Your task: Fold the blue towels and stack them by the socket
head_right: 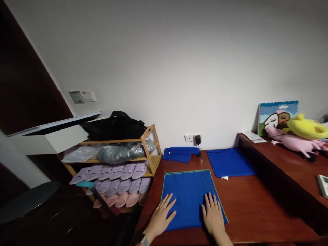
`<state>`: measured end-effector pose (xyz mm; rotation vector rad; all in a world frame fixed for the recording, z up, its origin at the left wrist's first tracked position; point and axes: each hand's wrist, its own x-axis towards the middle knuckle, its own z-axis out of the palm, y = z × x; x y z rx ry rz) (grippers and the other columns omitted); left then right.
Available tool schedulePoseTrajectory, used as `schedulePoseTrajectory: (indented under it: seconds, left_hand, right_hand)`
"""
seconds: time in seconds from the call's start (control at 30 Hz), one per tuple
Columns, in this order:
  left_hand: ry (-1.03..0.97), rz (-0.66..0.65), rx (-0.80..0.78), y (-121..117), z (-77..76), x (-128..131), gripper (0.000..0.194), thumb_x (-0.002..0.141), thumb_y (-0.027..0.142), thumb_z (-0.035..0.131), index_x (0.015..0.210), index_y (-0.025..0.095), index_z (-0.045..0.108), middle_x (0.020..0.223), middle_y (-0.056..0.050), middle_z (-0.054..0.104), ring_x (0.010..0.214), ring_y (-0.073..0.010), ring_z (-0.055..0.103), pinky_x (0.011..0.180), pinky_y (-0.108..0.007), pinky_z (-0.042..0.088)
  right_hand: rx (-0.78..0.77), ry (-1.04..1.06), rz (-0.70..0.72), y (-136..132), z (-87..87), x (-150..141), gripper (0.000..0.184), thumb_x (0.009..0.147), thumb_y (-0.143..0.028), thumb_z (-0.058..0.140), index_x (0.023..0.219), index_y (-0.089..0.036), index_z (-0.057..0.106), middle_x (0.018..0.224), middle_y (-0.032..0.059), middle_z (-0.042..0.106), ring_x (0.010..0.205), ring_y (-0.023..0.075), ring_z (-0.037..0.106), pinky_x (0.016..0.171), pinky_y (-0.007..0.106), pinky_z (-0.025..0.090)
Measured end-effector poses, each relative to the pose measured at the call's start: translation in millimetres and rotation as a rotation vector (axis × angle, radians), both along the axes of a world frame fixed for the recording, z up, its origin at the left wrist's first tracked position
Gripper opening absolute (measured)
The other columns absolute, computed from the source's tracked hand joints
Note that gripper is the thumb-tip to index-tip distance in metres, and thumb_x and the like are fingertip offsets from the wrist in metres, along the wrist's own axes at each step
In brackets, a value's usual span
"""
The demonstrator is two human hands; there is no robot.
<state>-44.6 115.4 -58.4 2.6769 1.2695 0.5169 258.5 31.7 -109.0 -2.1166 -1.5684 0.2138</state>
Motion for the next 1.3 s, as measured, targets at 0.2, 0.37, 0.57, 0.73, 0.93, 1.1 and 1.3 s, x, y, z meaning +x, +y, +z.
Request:
schedulePoseTrajectory:
  seconds: [0.2, 0.37, 0.57, 0.73, 0.93, 1.1, 1.3]
  left_hand:
    - [0.158, 0.096, 0.0, -25, -20.3, -13, 0.057, 0.107, 0.056, 0.04, 0.161, 0.038, 0.037, 0.171, -0.006, 0.036, 0.156, -0.0322, 0.035, 0.124, -0.056, 0.037]
    - [0.254, 0.227, -0.083, -77, -10.9, 5, 0.065, 0.1, 0.065, 0.045, 0.151, 0.027, 0.058, 0.155, -0.019, 0.057, 0.143, -0.0434, 0.053, 0.11, -0.06, 0.05]
    - [0.103, 0.068, 0.078, -65, 17.2, 33, 0.044, 0.104, 0.037, 0.044, 0.139, 0.028, 0.068, 0.144, -0.009, 0.07, 0.132, -0.0288, 0.064, 0.114, -0.047, 0.05]
    - [0.173, 0.012, 0.106, 1, 8.1, 26, 0.053, 0.105, 0.05, 0.046, 0.156, 0.036, 0.05, 0.167, -0.003, 0.044, 0.153, -0.031, 0.042, 0.126, -0.054, 0.036]
    - [0.24, 0.289, 0.004, -11, -31.1, 33, 0.062, 0.103, 0.061, 0.04, 0.161, 0.037, 0.039, 0.17, -0.007, 0.038, 0.157, -0.0399, 0.031, 0.123, -0.063, 0.032]
    - [0.215, 0.43, 0.015, -45, -43.4, 53, 0.06, 0.1, 0.062, 0.045, 0.146, 0.029, 0.064, 0.149, -0.015, 0.064, 0.136, -0.0434, 0.059, 0.111, -0.06, 0.046]
    - [0.094, 0.251, 0.149, 3, -21.3, 69, 0.049, 0.105, 0.048, 0.042, 0.144, 0.031, 0.065, 0.155, -0.005, 0.06, 0.145, -0.0307, 0.051, 0.122, -0.048, 0.041]
  right_hand:
    - [-0.08, -0.108, 0.095, -6, -11.7, 12, 0.07, 0.101, -0.055, 0.034, 0.162, -0.022, 0.041, 0.17, 0.0071, 0.03, 0.16, 0.0306, 0.021, 0.131, 0.055, 0.018]
    - [-0.112, -0.122, 0.381, 25, 31.9, 46, 0.063, 0.102, -0.052, 0.035, 0.161, -0.029, 0.042, 0.17, 0.0031, 0.032, 0.16, 0.0265, 0.024, 0.131, 0.053, 0.018]
    - [-0.123, -0.157, 0.061, 31, 17.8, 20, 0.063, 0.101, -0.039, 0.032, 0.161, -0.021, 0.042, 0.17, 0.009, 0.034, 0.159, 0.0306, 0.026, 0.13, 0.055, 0.019]
    - [-0.194, -0.196, -0.072, 27, -12.4, -4, 0.074, 0.103, -0.051, 0.027, 0.164, -0.01, 0.032, 0.172, 0.0144, 0.025, 0.16, 0.0331, 0.02, 0.131, 0.053, 0.015]
    - [-0.2, -0.191, 0.189, 68, 15.4, 32, 0.071, 0.104, -0.051, 0.026, 0.165, -0.015, 0.028, 0.173, 0.0091, 0.021, 0.161, 0.0264, 0.016, 0.131, 0.048, 0.013]
    - [-0.216, -0.174, 0.305, 106, 29.0, 48, 0.063, 0.104, -0.043, 0.027, 0.164, -0.027, 0.032, 0.173, 0.001, 0.024, 0.162, 0.0232, 0.014, 0.131, 0.047, 0.012]
    - [-0.241, -0.177, 0.121, 126, 15.7, 41, 0.067, 0.105, -0.048, 0.02, 0.165, -0.021, 0.029, 0.173, 0.0006, 0.025, 0.162, 0.0272, 0.015, 0.131, 0.048, 0.015]
